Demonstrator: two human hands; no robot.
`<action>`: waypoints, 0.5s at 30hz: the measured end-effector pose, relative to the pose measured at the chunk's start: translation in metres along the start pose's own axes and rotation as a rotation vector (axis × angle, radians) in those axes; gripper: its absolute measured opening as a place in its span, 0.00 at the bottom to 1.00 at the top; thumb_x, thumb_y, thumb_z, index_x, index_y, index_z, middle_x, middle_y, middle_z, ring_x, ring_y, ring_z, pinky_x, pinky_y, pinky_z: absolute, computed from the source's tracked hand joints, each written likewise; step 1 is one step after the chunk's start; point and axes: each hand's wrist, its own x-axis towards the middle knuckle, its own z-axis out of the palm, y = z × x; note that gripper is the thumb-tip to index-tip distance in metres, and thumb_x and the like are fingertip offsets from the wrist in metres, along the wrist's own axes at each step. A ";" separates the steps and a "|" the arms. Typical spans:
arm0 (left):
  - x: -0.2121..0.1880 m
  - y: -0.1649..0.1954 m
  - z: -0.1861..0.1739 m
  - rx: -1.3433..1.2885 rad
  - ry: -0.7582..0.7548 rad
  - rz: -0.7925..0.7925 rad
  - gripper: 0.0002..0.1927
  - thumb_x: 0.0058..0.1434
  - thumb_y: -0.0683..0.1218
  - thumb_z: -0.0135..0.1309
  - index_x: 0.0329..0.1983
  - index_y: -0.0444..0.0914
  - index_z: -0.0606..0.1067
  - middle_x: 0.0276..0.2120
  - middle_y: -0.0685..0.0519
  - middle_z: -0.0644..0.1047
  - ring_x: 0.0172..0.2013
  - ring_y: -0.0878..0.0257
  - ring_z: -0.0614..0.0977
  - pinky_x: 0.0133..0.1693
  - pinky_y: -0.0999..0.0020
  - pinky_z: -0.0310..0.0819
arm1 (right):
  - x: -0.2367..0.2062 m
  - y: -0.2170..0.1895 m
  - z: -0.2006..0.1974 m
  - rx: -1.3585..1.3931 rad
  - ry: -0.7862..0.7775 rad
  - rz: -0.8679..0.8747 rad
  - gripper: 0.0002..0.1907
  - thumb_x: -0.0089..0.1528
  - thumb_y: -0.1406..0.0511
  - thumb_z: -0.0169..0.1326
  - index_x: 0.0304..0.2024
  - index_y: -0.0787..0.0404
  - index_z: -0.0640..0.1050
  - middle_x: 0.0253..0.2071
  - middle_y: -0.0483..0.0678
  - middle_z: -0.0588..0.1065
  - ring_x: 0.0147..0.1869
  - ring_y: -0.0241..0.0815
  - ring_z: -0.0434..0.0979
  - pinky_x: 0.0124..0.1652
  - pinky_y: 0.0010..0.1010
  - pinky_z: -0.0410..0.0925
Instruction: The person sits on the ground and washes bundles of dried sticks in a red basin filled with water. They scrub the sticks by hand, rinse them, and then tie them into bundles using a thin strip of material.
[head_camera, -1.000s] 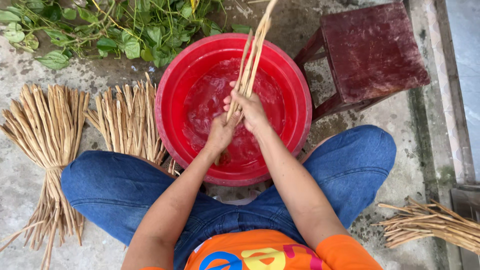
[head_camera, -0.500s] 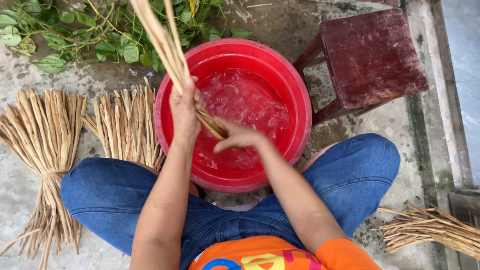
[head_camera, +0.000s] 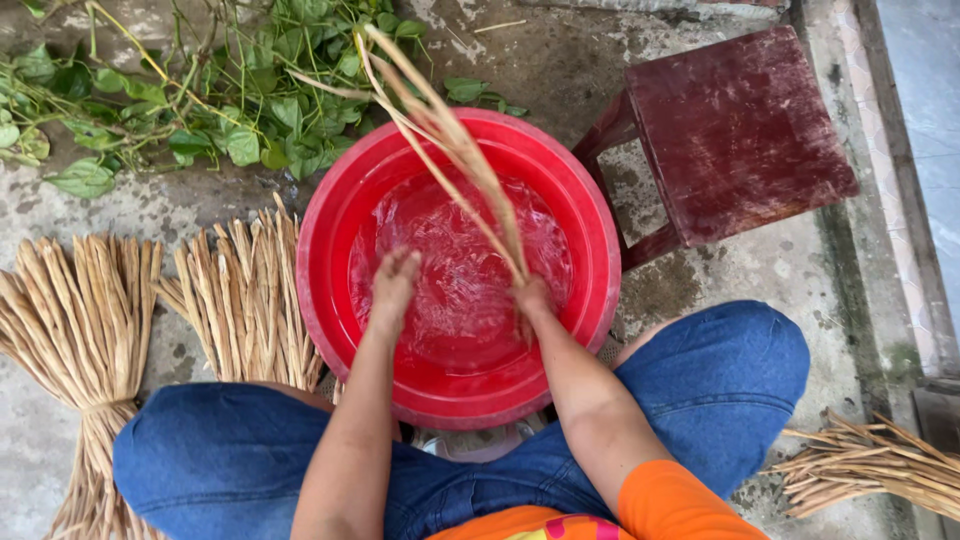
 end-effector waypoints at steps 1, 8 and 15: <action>0.009 -0.014 0.001 0.013 -0.010 -0.009 0.28 0.67 0.55 0.52 0.68 0.42 0.67 0.61 0.47 0.75 0.55 0.56 0.79 0.60 0.56 0.71 | 0.001 0.006 0.005 -0.048 0.067 0.020 0.18 0.62 0.66 0.61 0.54 0.61 0.76 0.40 0.55 0.80 0.41 0.49 0.81 0.41 0.44 0.74; 0.038 -0.070 0.039 -0.089 -0.082 0.074 0.20 0.66 0.48 0.56 0.59 0.36 0.74 0.51 0.46 0.80 0.49 0.59 0.81 0.52 0.62 0.76 | -0.012 0.012 0.069 -0.322 -0.162 -0.263 0.19 0.69 0.63 0.46 0.61 0.59 0.72 0.48 0.64 0.78 0.52 0.59 0.80 0.50 0.49 0.71; 0.033 -0.072 0.021 0.363 0.018 -0.081 0.23 0.65 0.54 0.57 0.61 0.41 0.74 0.56 0.48 0.78 0.56 0.56 0.79 0.58 0.60 0.72 | 0.010 0.012 0.030 -0.361 -0.155 -0.199 0.19 0.60 0.61 0.53 0.53 0.56 0.80 0.50 0.56 0.81 0.52 0.52 0.81 0.49 0.44 0.72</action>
